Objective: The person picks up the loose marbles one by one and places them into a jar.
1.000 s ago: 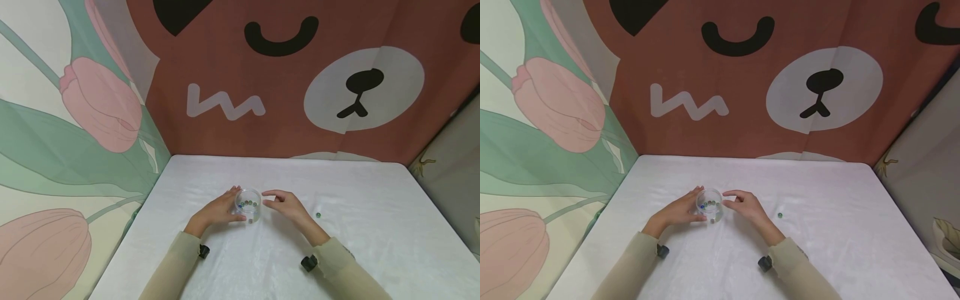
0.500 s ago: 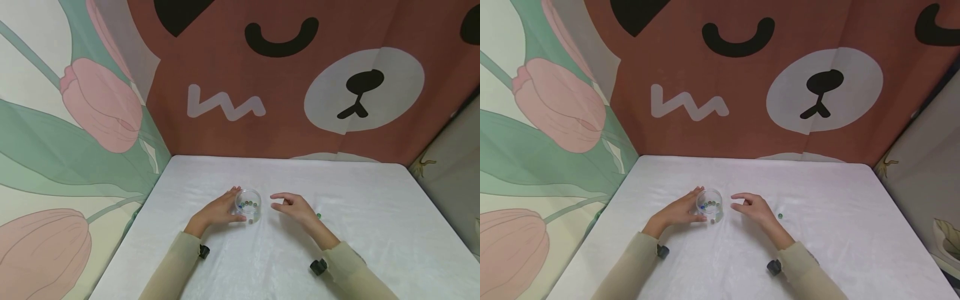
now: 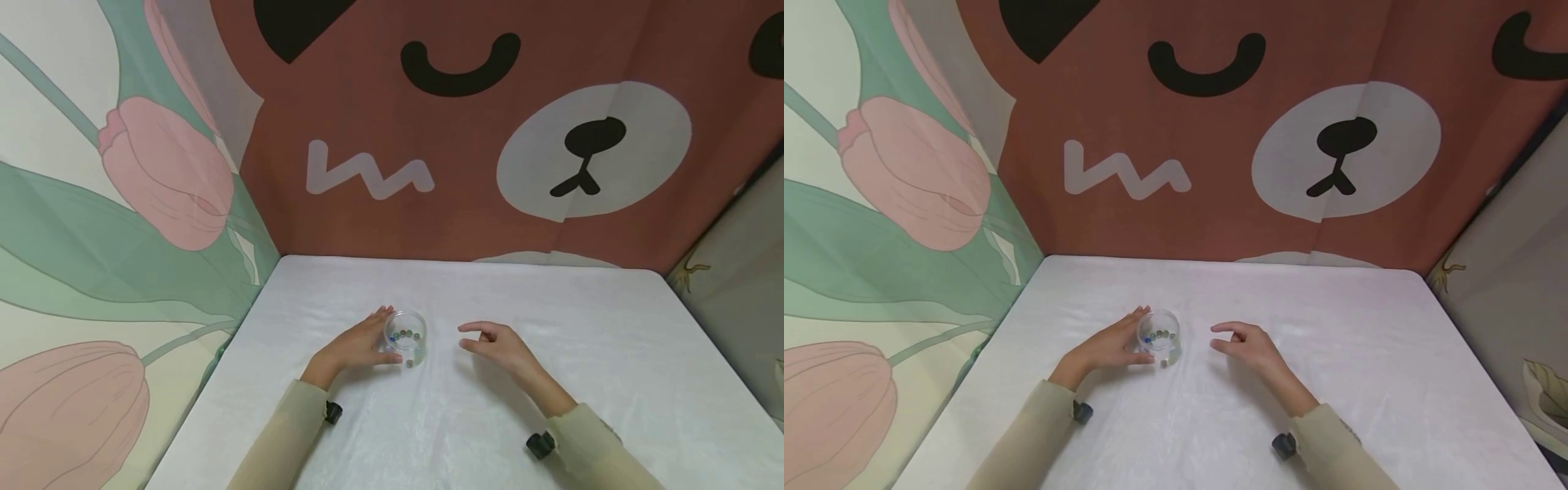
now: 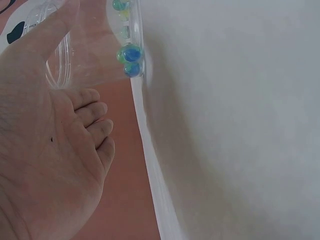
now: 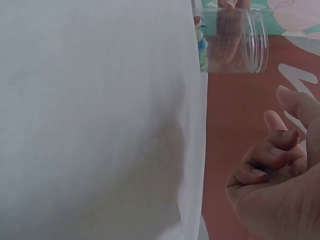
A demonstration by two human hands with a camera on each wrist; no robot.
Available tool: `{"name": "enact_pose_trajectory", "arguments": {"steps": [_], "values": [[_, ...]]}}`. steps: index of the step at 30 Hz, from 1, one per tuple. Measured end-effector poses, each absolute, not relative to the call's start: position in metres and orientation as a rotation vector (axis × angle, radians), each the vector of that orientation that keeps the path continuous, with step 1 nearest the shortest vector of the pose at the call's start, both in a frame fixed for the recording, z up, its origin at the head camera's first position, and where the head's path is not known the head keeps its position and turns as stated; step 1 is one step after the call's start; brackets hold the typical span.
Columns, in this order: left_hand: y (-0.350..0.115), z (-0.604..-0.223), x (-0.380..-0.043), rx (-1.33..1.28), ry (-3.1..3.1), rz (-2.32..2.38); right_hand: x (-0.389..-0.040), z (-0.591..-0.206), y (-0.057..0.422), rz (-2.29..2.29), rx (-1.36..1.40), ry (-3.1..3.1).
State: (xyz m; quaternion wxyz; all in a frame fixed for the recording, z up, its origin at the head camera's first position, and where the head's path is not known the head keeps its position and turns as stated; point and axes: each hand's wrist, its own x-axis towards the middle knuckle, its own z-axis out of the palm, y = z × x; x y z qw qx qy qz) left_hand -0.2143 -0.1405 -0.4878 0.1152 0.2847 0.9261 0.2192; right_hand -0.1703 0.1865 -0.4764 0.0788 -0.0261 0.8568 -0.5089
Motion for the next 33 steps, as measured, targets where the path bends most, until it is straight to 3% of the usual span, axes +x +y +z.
{"name": "enact_pose_trajectory", "arguments": {"steps": [33], "values": [[-0.142, -0.490, -0.215, 0.846, 2.720, 0.634, -0.154, -0.474, 0.243, -1.319, -0.041, 2.614]]}}
